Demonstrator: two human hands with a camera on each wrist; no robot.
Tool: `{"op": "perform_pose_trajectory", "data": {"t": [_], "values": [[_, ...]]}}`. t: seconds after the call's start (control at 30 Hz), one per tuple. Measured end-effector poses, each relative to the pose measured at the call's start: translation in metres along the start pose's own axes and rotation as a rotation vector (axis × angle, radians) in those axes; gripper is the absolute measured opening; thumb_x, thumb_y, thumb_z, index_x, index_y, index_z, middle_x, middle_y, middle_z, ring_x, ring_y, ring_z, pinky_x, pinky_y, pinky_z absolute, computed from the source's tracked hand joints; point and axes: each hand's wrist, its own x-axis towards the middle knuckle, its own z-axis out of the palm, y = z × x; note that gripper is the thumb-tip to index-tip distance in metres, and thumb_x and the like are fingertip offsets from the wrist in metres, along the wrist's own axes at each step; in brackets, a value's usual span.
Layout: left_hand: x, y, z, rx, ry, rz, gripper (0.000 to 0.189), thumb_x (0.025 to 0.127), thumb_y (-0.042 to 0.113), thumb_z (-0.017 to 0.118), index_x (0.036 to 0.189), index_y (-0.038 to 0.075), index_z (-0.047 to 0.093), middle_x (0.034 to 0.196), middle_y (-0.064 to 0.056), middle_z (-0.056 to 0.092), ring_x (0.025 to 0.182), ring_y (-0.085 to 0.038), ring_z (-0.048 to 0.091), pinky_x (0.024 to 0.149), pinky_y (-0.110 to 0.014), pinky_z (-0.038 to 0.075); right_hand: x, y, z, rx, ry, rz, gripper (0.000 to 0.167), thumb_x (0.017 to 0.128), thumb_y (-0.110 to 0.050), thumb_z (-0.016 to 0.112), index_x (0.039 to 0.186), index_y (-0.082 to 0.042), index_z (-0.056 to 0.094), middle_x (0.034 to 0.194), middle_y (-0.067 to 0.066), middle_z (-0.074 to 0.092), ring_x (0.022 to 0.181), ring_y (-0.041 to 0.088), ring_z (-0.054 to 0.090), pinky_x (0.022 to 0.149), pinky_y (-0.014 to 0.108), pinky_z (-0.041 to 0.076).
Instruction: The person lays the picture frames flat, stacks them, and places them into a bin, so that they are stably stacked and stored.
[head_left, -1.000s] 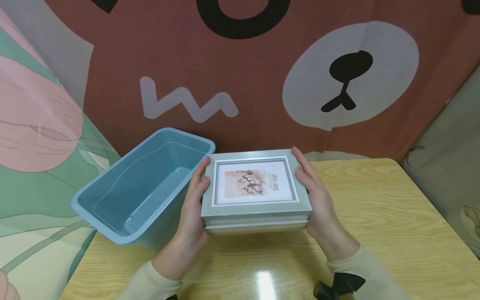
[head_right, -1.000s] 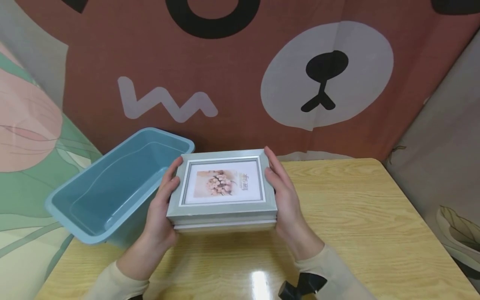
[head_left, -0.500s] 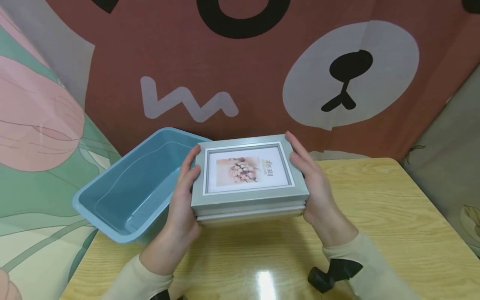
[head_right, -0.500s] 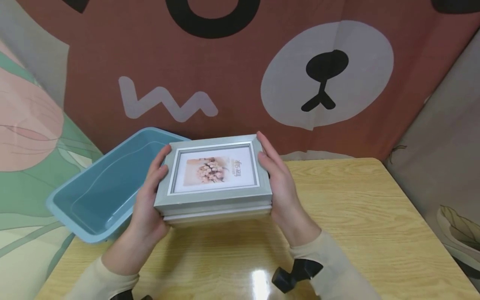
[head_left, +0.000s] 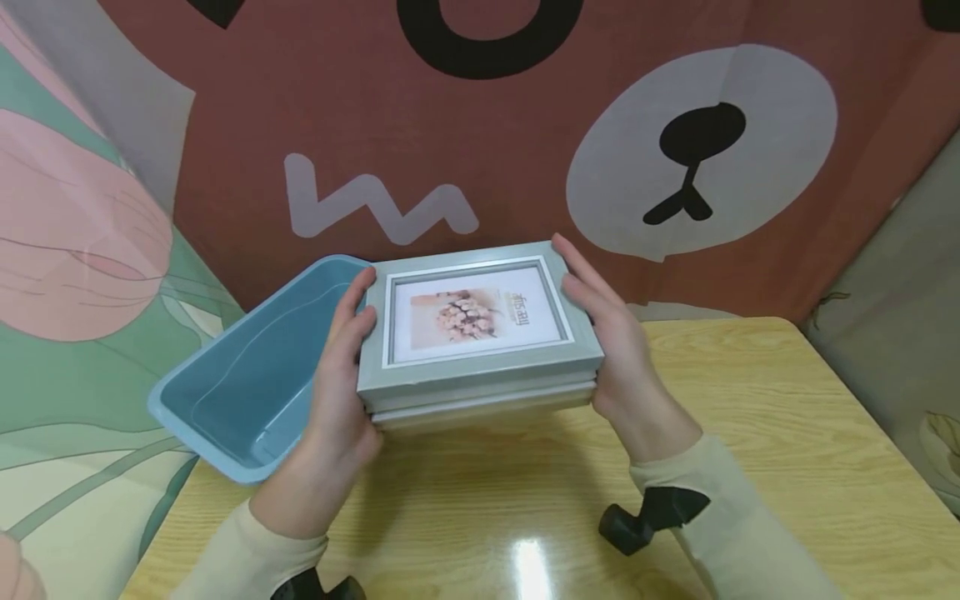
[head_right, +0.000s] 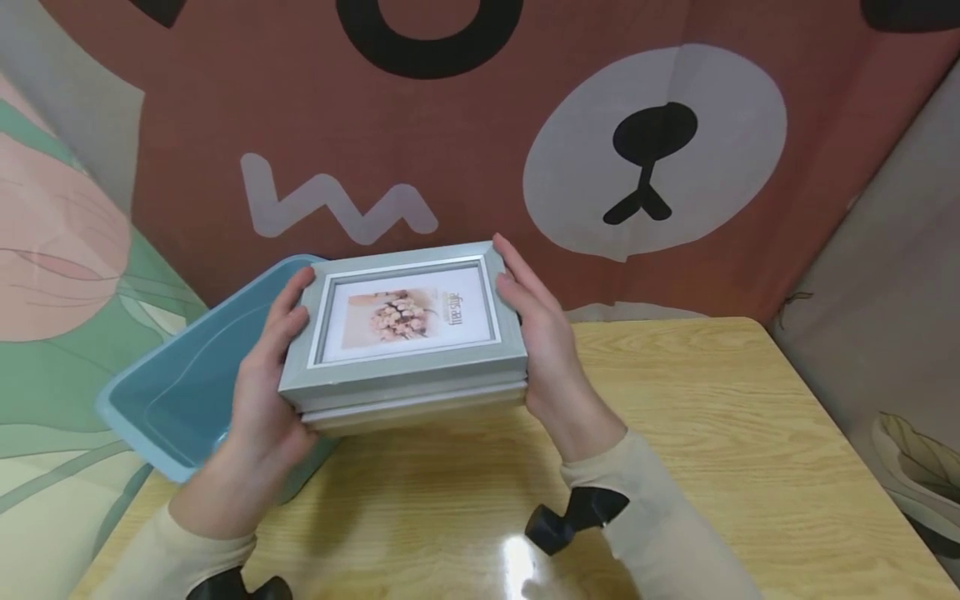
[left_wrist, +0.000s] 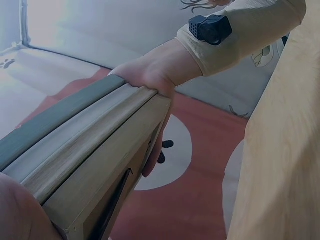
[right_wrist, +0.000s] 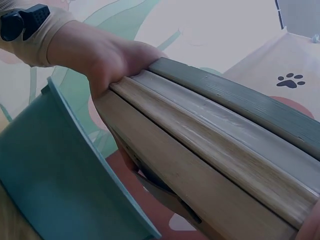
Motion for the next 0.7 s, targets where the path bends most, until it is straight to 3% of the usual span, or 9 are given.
{"op": "perform_pose_trajectory", "data": {"t": [0.37,0.7], "values": [[-0.002,0.017,-0.013,-0.012,0.033,0.029,0.049,0.115,0.034,0.035,0.162,0.052,0.037,0.174,0.013,0.026,0.160,-0.015,0.023,0.131,-0.049,0.025,0.022,-0.001,0.019,0.062,-0.064,0.016,0.054,0.116,-0.027,0.034,0.169,-0.037,0.035,0.178,-0.012,0.027,0.165,0.014,0.023,0.139,0.043,0.016],[-0.005,0.027,-0.029,-0.054,0.064,0.065,0.048,0.116,0.036,0.038,0.161,0.050,0.037,0.173,0.011,0.028,0.159,-0.015,0.027,0.125,-0.037,0.033,0.042,0.003,0.041,0.108,-0.106,0.025,0.054,0.115,-0.026,0.038,0.168,-0.035,0.039,0.177,-0.013,0.030,0.164,0.013,0.025,0.138,0.042,0.019]]}}
